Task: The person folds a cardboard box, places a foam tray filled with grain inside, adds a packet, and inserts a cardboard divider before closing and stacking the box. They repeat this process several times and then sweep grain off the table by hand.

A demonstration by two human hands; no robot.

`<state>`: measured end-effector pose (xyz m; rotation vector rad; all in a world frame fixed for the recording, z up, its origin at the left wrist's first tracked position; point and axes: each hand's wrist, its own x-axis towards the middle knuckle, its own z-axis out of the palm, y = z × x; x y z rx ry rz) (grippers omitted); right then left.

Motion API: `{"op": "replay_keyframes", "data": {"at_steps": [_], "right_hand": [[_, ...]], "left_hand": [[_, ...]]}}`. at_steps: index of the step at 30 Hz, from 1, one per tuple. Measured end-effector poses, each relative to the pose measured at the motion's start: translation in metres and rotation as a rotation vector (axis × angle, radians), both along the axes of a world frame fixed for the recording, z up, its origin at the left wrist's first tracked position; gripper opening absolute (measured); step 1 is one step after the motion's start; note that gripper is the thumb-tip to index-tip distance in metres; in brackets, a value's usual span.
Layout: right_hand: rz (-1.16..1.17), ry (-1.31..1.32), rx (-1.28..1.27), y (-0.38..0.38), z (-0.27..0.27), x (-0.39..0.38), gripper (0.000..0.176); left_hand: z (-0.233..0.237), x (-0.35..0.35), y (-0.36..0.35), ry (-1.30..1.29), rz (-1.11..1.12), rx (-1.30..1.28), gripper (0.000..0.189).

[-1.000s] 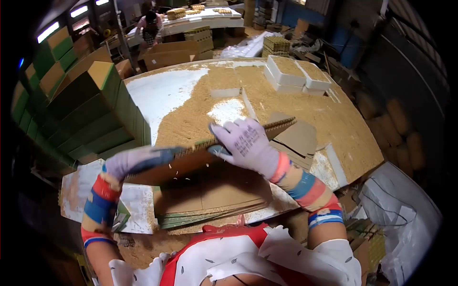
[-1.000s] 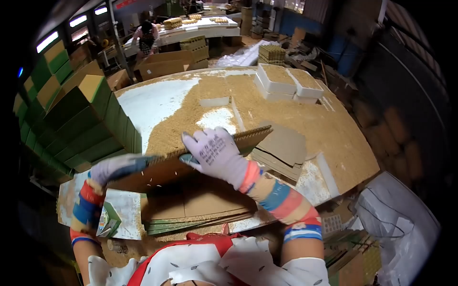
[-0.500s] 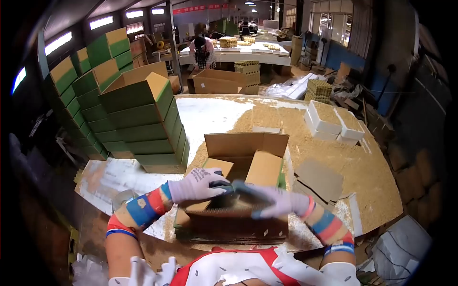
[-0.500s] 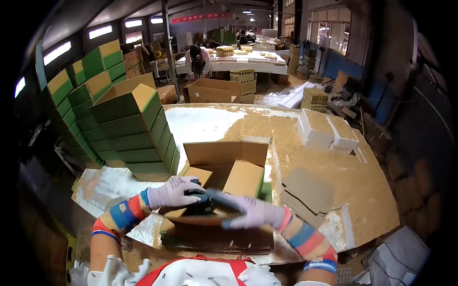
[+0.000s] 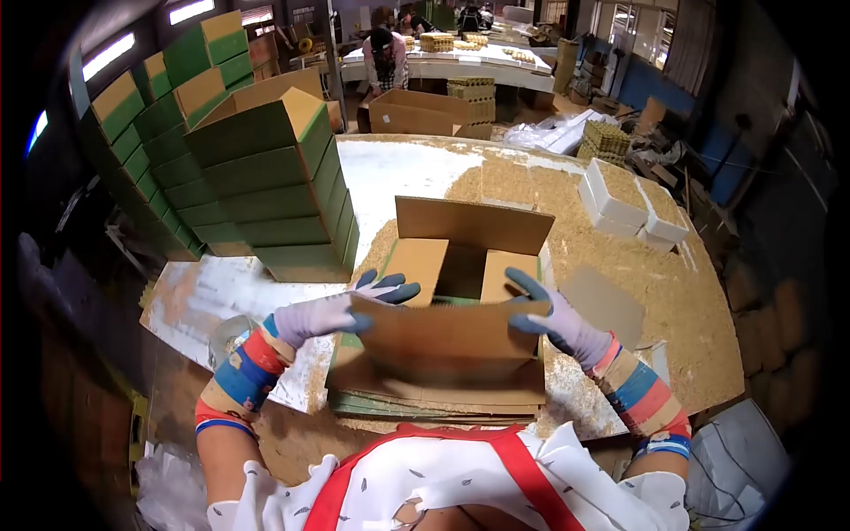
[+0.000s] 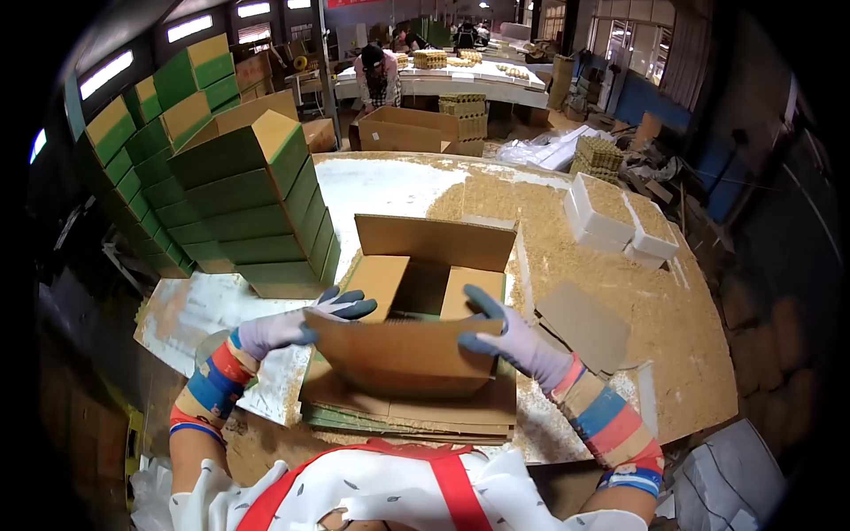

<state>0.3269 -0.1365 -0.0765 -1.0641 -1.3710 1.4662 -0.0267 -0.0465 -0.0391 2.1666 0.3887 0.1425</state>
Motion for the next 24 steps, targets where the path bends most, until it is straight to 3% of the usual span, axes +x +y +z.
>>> {"op": "replay_keyframes", "data": {"at_steps": [1, 2, 3, 5, 6, 7, 9, 10, 13, 14, 16, 17, 19, 20, 21, 23, 24], "right_hand": [[-0.106, 0.027, -0.017, 0.002, -0.009, 0.001, 0.083], [-0.104, 0.139, -0.238, -0.002, 0.002, -0.002, 0.082], [-0.141, 0.139, -0.241, -0.002, 0.002, -0.003, 0.072], [-0.260, -0.291, -0.179, -0.003, 0.011, -0.011, 0.063], [-0.302, -0.844, 0.232, -0.011, 0.024, -0.021, 0.065], [-0.235, -1.313, 0.595, -0.012, 0.033, -0.025, 0.070], [-0.303, -1.619, 1.049, 0.005, 0.071, -0.037, 0.063], [-0.291, -1.582, 0.916, 0.028, 0.075, -0.029, 0.063], [-0.251, -1.437, 0.556, 0.118, 0.059, 0.004, 0.065], [0.208, -1.457, 0.571, 0.104, 0.062, -0.007, 0.066], [0.409, -1.441, 0.652, 0.053, 0.034, -0.021, 0.067], [0.157, -1.410, 0.707, 0.029, 0.013, -0.022, 0.067], [0.008, -1.300, 0.735, 0.022, 0.001, -0.008, 0.070], [-0.066, -1.229, 0.737, 0.016, -0.009, -0.008, 0.071], [-0.353, -1.138, 0.649, 0.007, -0.007, -0.018, 0.079], [-0.787, -0.723, 0.370, 0.015, -0.051, -0.015, 0.077], [-0.594, -0.461, 0.097, 0.011, -0.052, -0.016, 0.078]], "left_hand": [[-0.011, -0.005, -0.001, -0.046, 0.035, 0.052, 0.072], [-0.031, -0.006, 0.009, 0.011, 0.141, 0.120, 0.073], [-0.045, -0.001, 0.020, -0.049, 0.152, 0.482, 0.069], [-0.075, 0.014, 0.026, -0.348, 0.583, -0.131, 0.067], [-0.072, 0.023, 0.028, -0.456, 0.653, -0.503, 0.069], [-0.074, 0.027, 0.031, -0.335, 0.805, -0.433, 0.071], [-0.052, 0.035, 0.024, -0.084, 0.850, -0.426, 0.074], [-0.087, 0.031, 0.042, -0.320, 0.691, -0.403, 0.075], [-0.104, 0.024, 0.049, -0.256, 0.764, -0.471, 0.075], [-0.107, 0.021, 0.050, -0.230, 0.798, -0.448, 0.075], [-0.087, 0.022, 0.050, -0.197, 0.678, -0.370, 0.079], [-0.081, 0.025, 0.056, -0.242, 0.629, -0.585, 0.073], [-0.069, 0.031, 0.073, -0.352, 0.629, -1.069, 0.056], [-0.066, 0.034, 0.078, -0.180, 0.596, -0.879, 0.057], [-0.066, 0.040, 0.080, -0.021, 0.550, -0.686, 0.059], [-0.089, 0.033, 0.105, 0.169, 0.521, -0.658, 0.069], [-0.072, 0.028, 0.096, 0.367, 0.502, -0.512, 0.076]]}}
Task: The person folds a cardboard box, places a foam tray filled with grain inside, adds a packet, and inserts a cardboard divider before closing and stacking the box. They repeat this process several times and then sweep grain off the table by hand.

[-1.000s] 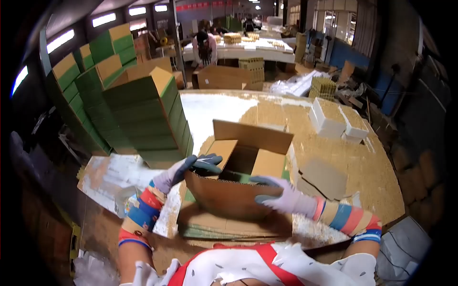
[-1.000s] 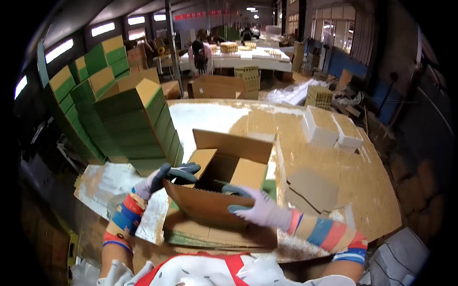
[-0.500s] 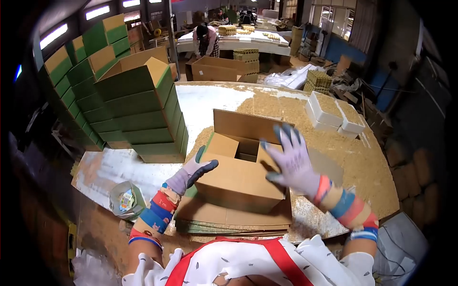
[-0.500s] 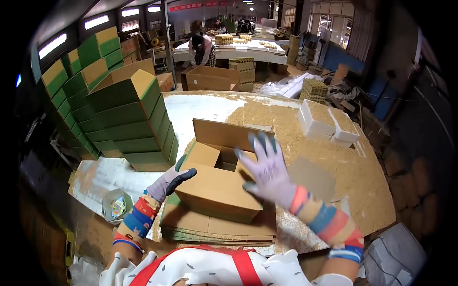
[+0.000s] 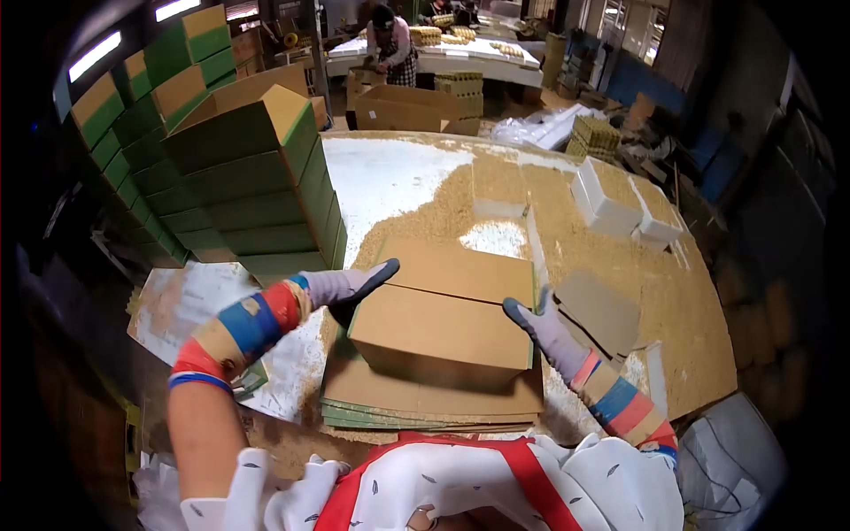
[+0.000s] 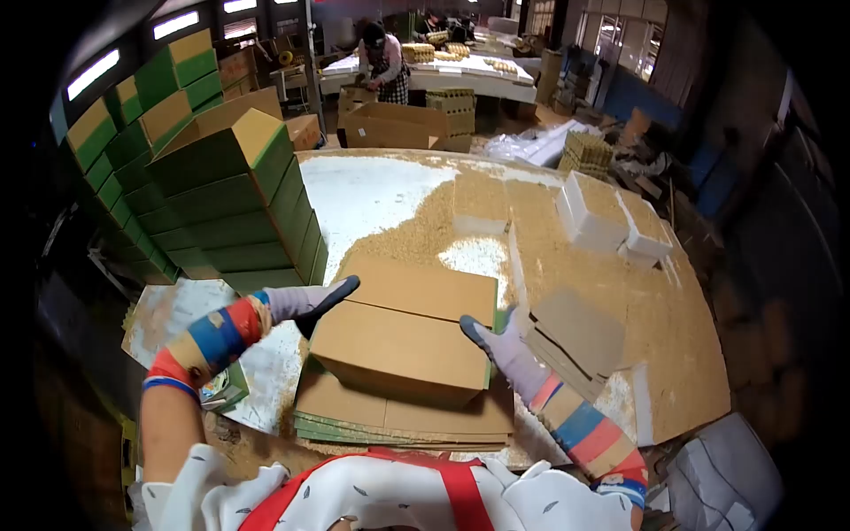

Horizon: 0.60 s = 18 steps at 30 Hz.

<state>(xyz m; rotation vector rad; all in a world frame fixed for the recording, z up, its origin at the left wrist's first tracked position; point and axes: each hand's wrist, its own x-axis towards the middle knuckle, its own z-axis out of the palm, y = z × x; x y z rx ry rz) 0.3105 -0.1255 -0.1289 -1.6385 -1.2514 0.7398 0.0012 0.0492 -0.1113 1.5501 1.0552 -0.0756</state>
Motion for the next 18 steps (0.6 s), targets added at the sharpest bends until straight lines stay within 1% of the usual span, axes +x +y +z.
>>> {"op": "replay_keyframes", "data": {"at_steps": [2, 3, 4, 5, 6, 7, 9, 10, 11, 12, 13, 14, 15, 17, 18], "right_hand": [[0.312, 0.647, -0.390, 0.006, 0.009, 0.006, 0.082], [0.313, 0.779, -0.242, 0.005, 0.019, 0.008, 0.079], [0.331, 0.913, -0.094, 0.004, 0.029, 0.009, 0.077], [0.419, 1.125, 0.155, 0.001, 0.050, 0.004, 0.075], [0.388, 0.855, 0.100, 0.002, 0.044, 0.011, 0.077], [0.359, 0.587, 0.040, 0.002, 0.037, 0.019, 0.080], [0.430, 0.070, -0.325, -0.004, 0.022, 0.021, 0.093], [0.341, -0.078, -0.147, -0.013, 0.001, 0.018, 0.100], [0.520, -0.260, 0.111, -0.011, -0.020, 0.027, 0.101], [0.579, -0.260, 0.079, -0.011, -0.025, 0.036, 0.101], [0.643, -0.258, 0.044, -0.007, -0.026, 0.046, 0.102], [0.818, -0.328, -0.032, 0.002, -0.025, 0.067, 0.099], [0.972, -0.056, 0.005, 0.018, -0.008, 0.084, 0.086], [0.923, 0.370, -0.684, 0.087, 0.040, 0.116, 0.066], [0.769, 0.219, -0.338, 0.130, 0.006, 0.130, 0.052]], "left_hand": [[0.054, -0.009, -0.015, 0.314, -0.103, 0.155, 0.079], [0.075, -0.011, -0.016, 0.429, -0.105, 0.221, 0.076], [0.037, -0.042, -0.006, 0.181, -0.038, 0.819, 0.053], [0.017, -0.050, -0.028, 0.015, 0.081, 1.598, 0.028], [0.011, -0.048, -0.034, -0.088, 0.003, 1.492, 0.027], [0.002, -0.047, -0.043, -0.184, -0.068, 1.374, 0.030], [-0.050, -0.055, -0.070, -0.172, -0.142, 1.277, 0.036], [-0.072, -0.064, -0.082, -0.162, -0.114, 1.049, 0.039], [-0.086, -0.071, -0.085, -0.152, -0.081, 0.828, 0.043], [-0.076, -0.061, -0.082, -0.159, 0.182, 0.841, 0.051], [-0.057, -0.054, -0.069, -0.392, 0.357, 0.540, 0.058], [-0.026, -0.041, -0.057, -0.624, 0.562, 0.253, 0.066], [0.029, -0.003, -0.064, -0.992, 0.704, 0.039, 0.070], [0.013, 0.001, -0.060, -0.183, 0.401, 0.664, 0.070], [0.006, 0.003, -0.058, -0.221, 0.455, 0.637, 0.068]]}}
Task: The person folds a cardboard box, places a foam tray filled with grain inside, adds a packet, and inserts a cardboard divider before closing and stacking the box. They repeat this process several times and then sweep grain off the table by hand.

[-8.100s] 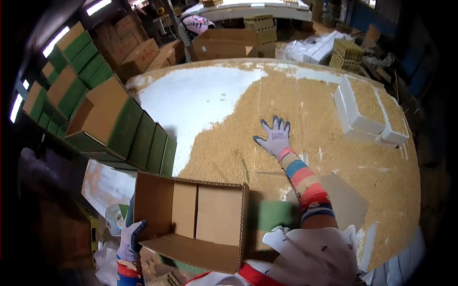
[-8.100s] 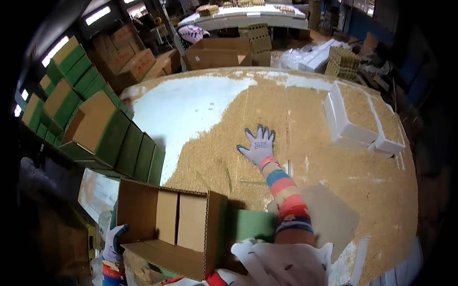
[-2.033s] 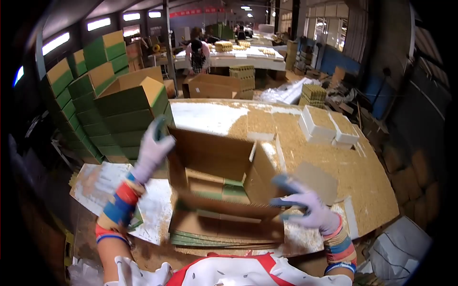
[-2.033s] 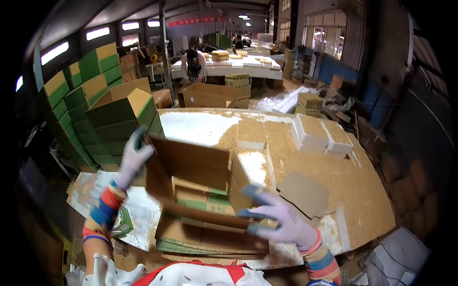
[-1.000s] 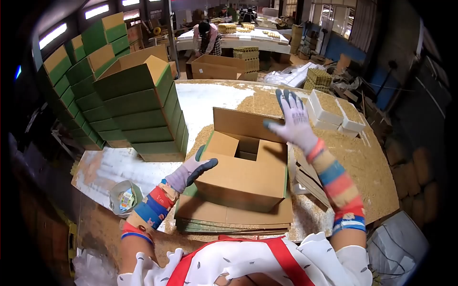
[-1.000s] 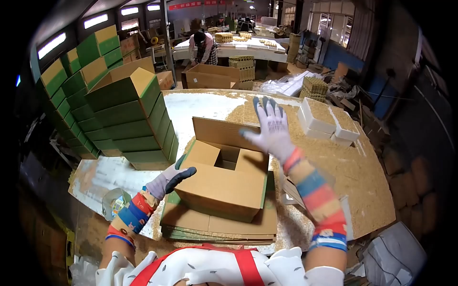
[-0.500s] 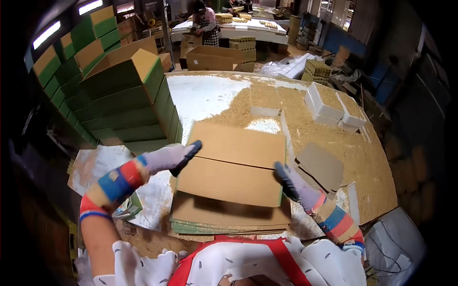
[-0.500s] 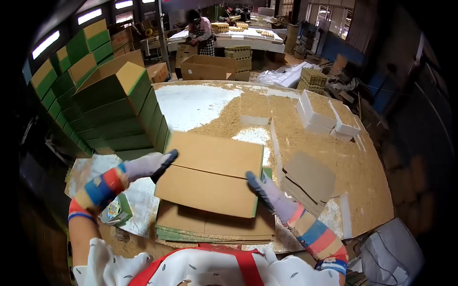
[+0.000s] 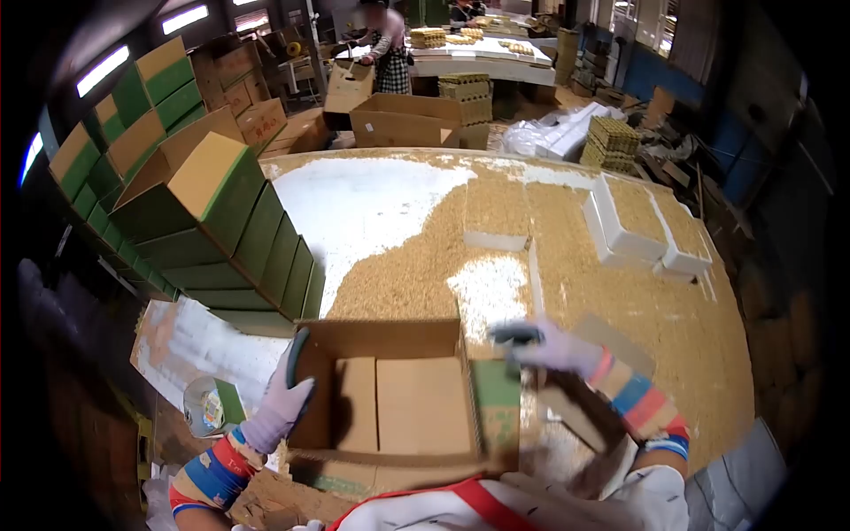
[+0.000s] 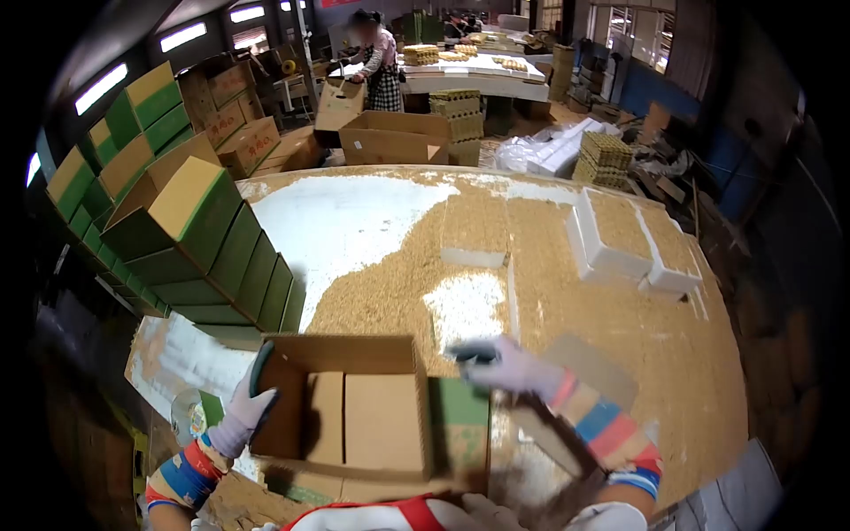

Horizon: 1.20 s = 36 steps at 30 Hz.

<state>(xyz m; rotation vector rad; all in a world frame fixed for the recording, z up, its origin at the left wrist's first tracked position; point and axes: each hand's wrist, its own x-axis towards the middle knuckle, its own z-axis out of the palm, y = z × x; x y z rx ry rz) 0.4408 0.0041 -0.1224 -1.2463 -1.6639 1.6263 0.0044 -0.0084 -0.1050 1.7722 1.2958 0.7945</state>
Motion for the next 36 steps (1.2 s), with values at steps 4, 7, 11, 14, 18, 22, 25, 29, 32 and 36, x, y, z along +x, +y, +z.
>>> {"op": "replay_keyframes", "data": {"at_steps": [4, 7, 11, 14, 18, 22, 25, 29, 32, 36], "right_hand": [[-0.212, -0.781, 0.528, 0.207, -0.121, 0.046, 0.063], [-0.354, -1.080, 0.626, 0.295, -0.160, 0.024, 0.063], [-0.357, -1.188, 0.588, 0.274, -0.160, -0.020, 0.059], [-0.121, -1.056, 0.623, 0.220, -0.149, -0.022, 0.066], [-0.502, -0.800, 0.502, 0.177, -0.144, 0.029, 0.082], [-0.578, -0.652, 0.064, 0.186, -0.181, 0.044, 0.094], [-0.643, -0.118, -0.128, 0.164, -0.172, 0.034, 0.083], [-0.790, -0.287, -0.013, 0.154, -0.185, 0.019, 0.075], [-0.750, 0.108, 0.073, 0.147, -0.203, 0.019, 0.081], [-0.785, 0.233, 0.143, 0.177, -0.216, 0.049, 0.078]], "left_hand": [[-0.007, -0.004, -0.015, -0.024, 0.262, -0.126, 0.066], [0.007, 0.000, -0.015, 0.039, 0.311, -0.055, 0.067], [0.015, -0.004, -0.018, 0.109, 0.344, -0.087, 0.070], [0.004, -0.009, -0.016, 0.127, 0.340, -0.069, 0.071], [0.002, -0.001, -0.017, 0.080, 0.332, -0.091, 0.068], [-0.005, -0.006, -0.013, 0.071, 0.320, -0.065, 0.064], [-0.008, -0.012, -0.016, 0.063, 0.325, -0.033, 0.063], [-0.010, -0.013, -0.017, -0.004, 0.303, -0.004, 0.062], [-0.010, -0.005, -0.015, -0.071, 0.258, 0.018, 0.065], [0.000, 0.005, -0.014, 0.064, 0.102, 0.054, 0.069]]}}
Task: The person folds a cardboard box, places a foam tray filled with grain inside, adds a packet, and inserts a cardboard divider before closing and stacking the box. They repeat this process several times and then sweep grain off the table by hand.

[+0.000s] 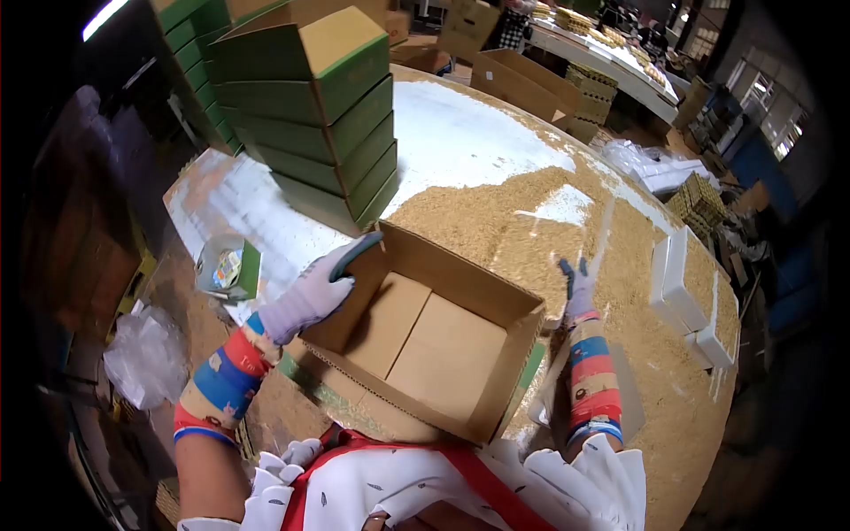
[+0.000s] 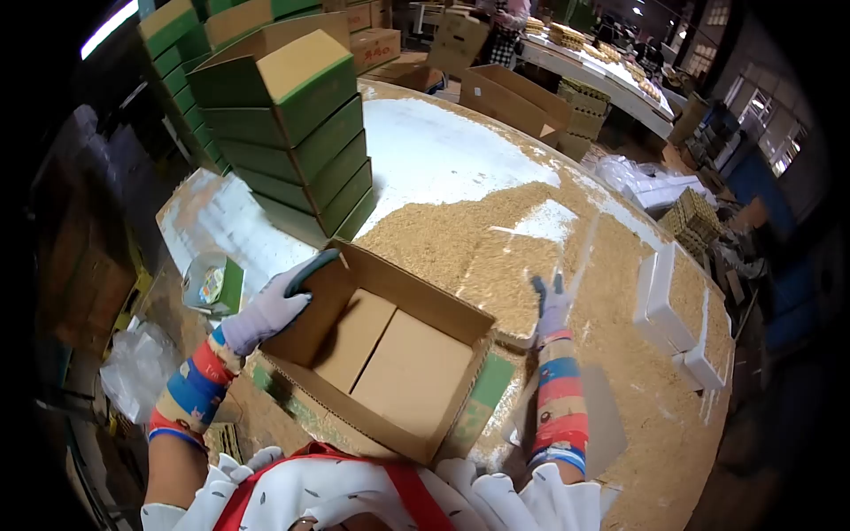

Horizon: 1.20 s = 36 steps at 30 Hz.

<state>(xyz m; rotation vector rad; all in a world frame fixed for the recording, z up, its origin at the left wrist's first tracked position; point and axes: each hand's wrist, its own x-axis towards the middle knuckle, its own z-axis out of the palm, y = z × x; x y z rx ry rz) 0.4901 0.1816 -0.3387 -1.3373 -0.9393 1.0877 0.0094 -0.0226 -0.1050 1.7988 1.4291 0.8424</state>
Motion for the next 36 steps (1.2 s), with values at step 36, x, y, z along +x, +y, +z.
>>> {"op": "replay_keyframes", "data": {"at_steps": [36], "right_hand": [[0.965, -0.597, -0.297, -0.146, 0.224, -0.164, 0.064]], "left_hand": [[-0.047, 0.043, 0.043, -0.588, 0.164, -0.091, 0.029]]}}
